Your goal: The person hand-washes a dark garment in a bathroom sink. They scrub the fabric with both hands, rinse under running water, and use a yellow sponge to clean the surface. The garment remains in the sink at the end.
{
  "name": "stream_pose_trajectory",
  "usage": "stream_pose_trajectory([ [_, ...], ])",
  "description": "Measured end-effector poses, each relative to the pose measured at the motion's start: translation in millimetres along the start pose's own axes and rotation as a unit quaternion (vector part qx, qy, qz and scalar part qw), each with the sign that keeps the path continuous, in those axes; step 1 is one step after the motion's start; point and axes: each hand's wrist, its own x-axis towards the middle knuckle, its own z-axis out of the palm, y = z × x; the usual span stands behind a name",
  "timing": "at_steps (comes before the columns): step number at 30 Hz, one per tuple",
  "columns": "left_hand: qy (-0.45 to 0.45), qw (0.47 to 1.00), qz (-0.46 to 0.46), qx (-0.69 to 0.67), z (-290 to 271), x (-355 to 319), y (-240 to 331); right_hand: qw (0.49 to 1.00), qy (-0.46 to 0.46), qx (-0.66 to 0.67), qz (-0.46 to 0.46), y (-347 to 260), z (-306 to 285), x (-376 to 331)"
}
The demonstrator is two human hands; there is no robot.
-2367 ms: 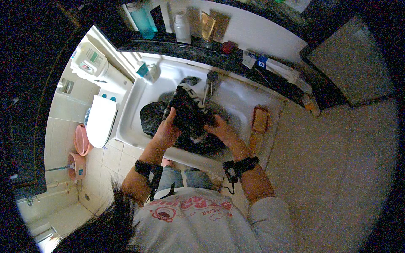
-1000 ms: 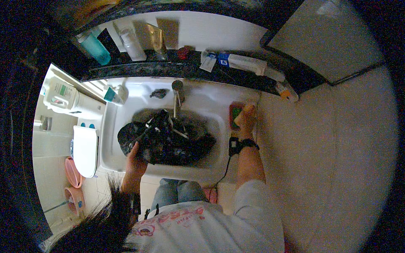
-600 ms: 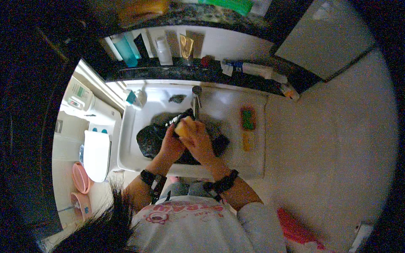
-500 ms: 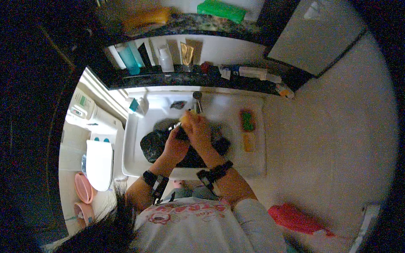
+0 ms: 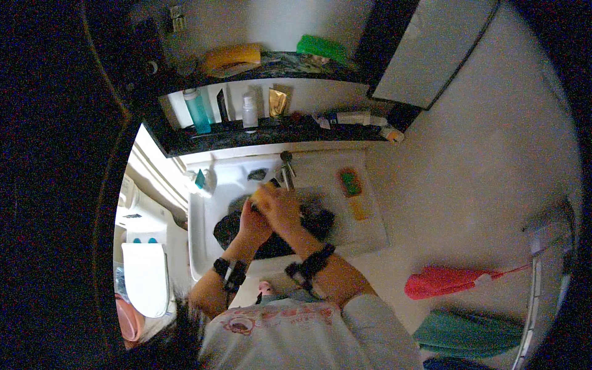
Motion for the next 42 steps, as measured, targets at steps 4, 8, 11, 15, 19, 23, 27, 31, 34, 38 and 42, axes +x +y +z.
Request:
stream_pose_trajectory([
  [4,-0.042,0.998,-0.034,-0.029,-4,-2,9,1.000,-0.002,-0.008,0.015,-8,3,2],
  [8,-0.020,0.996,-0.039,-0.073,-6,-4,16,0.998,-0.025,-0.005,0.061,-13,1,3],
  [11,-0.102,0.994,0.032,-0.014,-5,-5,17,0.999,-0.039,-0.020,-0.016,-16,1,2],
  [15,-0.050,0.992,-0.064,-0.101,0,-3,19,0.994,0.064,-0.082,0.030,-13,3,2],
  [19,-0.002,1.000,0.017,-0.023,3,2,25,0.998,0.016,0.032,-0.049,-2,8,-4],
  [23,-0.065,0.995,0.069,0.009,5,14,31,0.992,0.075,0.066,-0.074,22,10,2],
  [27,-0.026,0.992,0.123,0.007,3,30,18,0.965,0.150,0.207,0.065,47,2,12],
  [31,-0.004,0.994,0.110,0.000,6,49,-10,0.968,0.069,0.038,-0.238,55,-6,15],
  [34,0.032,0.993,0.112,0.037,16,59,-21,0.973,0.022,0.229,-0.022,58,-11,16],
  [38,0.096,0.991,0.095,0.003,23,62,-31,0.965,-0.027,0.256,-0.045,62,-18,9],
  [42,0.039,0.936,0.196,0.289,2,66,-42,0.984,-0.001,0.151,-0.097,66,-25,4],
])
